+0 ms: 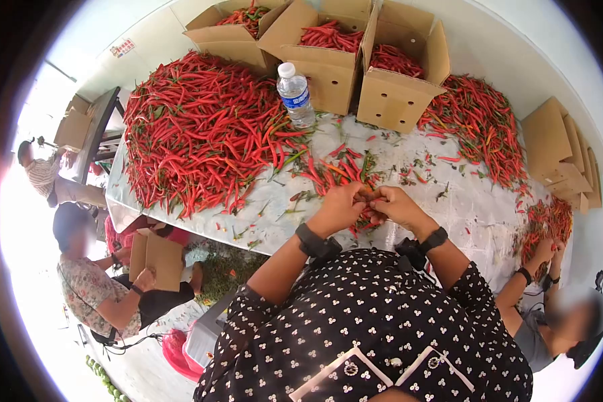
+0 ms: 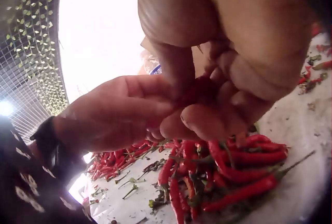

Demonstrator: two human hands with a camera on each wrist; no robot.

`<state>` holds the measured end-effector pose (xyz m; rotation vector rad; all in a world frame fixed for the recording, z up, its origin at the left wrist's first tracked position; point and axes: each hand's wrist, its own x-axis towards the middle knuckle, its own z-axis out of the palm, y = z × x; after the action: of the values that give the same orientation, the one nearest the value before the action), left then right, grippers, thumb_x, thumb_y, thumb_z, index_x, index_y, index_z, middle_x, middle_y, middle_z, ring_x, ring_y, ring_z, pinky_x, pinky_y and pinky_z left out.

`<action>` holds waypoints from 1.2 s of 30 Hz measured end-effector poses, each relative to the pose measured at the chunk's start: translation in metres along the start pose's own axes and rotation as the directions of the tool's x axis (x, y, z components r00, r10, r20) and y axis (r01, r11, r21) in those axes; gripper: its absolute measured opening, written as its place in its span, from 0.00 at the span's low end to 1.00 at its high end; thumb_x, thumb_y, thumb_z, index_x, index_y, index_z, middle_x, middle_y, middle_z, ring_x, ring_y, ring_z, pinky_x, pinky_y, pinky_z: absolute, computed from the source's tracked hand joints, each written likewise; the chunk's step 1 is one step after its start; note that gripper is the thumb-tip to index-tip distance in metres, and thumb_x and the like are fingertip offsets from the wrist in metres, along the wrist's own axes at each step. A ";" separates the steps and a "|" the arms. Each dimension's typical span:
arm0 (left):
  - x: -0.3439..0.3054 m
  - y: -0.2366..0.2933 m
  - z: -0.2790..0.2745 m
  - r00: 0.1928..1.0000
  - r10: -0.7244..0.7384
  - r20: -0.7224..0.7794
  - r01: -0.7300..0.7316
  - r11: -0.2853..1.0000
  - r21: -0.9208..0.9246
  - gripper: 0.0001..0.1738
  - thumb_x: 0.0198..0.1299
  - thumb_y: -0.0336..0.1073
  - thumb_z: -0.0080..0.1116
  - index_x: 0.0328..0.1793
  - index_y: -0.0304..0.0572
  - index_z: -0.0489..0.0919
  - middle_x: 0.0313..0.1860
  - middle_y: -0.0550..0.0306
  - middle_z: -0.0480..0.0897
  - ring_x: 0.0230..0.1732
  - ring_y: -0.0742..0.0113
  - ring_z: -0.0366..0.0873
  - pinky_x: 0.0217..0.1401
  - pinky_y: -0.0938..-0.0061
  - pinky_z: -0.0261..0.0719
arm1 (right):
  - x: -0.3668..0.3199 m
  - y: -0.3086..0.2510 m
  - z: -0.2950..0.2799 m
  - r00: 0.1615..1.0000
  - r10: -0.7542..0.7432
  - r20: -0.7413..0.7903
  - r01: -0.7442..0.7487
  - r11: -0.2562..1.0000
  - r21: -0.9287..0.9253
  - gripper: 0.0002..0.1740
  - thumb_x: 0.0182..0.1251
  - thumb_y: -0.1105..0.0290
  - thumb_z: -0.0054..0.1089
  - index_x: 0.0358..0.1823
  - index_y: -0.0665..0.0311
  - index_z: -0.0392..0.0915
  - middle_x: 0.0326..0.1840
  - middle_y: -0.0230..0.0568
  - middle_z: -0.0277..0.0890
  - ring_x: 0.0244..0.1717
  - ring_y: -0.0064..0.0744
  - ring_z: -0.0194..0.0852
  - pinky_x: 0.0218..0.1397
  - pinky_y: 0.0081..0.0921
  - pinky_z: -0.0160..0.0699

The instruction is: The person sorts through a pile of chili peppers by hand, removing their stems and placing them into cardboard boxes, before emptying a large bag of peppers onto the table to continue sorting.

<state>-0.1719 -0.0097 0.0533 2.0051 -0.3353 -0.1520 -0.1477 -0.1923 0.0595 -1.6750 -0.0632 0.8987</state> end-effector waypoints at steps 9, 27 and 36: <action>0.006 0.002 0.005 0.942 0.079 -0.326 -0.004 0.975 0.224 0.09 0.46 0.28 0.55 0.36 0.36 0.75 0.27 0.46 0.78 0.30 0.47 0.77 0.33 0.61 0.74 | 0.003 -0.012 0.008 0.988 -0.082 -0.133 0.080 0.997 -0.021 0.08 0.63 0.73 0.52 0.41 0.70 0.71 0.28 0.37 0.77 0.22 0.24 0.74 0.25 0.20 0.74; 0.015 -0.013 0.000 0.983 0.105 0.148 -0.173 0.793 0.584 0.13 0.47 0.31 0.54 0.41 0.44 0.78 0.41 0.55 0.74 0.38 0.54 0.77 0.39 0.63 0.76 | -0.023 0.037 -0.037 0.983 -0.183 0.027 0.078 0.544 0.835 0.16 0.63 0.69 0.49 0.51 0.65 0.70 0.37 0.40 0.73 0.35 0.31 0.72 0.36 0.24 0.71; 0.023 0.000 -0.019 0.994 0.004 -0.107 0.019 0.976 0.218 0.08 0.50 0.32 0.51 0.37 0.40 0.76 0.31 0.42 0.78 0.31 0.45 0.76 0.32 0.58 0.73 | -0.011 0.029 -0.032 0.991 -0.135 0.023 0.077 0.688 0.721 0.11 0.64 0.68 0.53 0.46 0.64 0.72 0.30 0.35 0.72 0.30 0.25 0.71 0.28 0.20 0.70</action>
<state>-0.1449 -0.0002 0.0624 2.2224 -0.2862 -0.0121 -0.1488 -0.2329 0.0418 -0.8799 0.1326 0.7553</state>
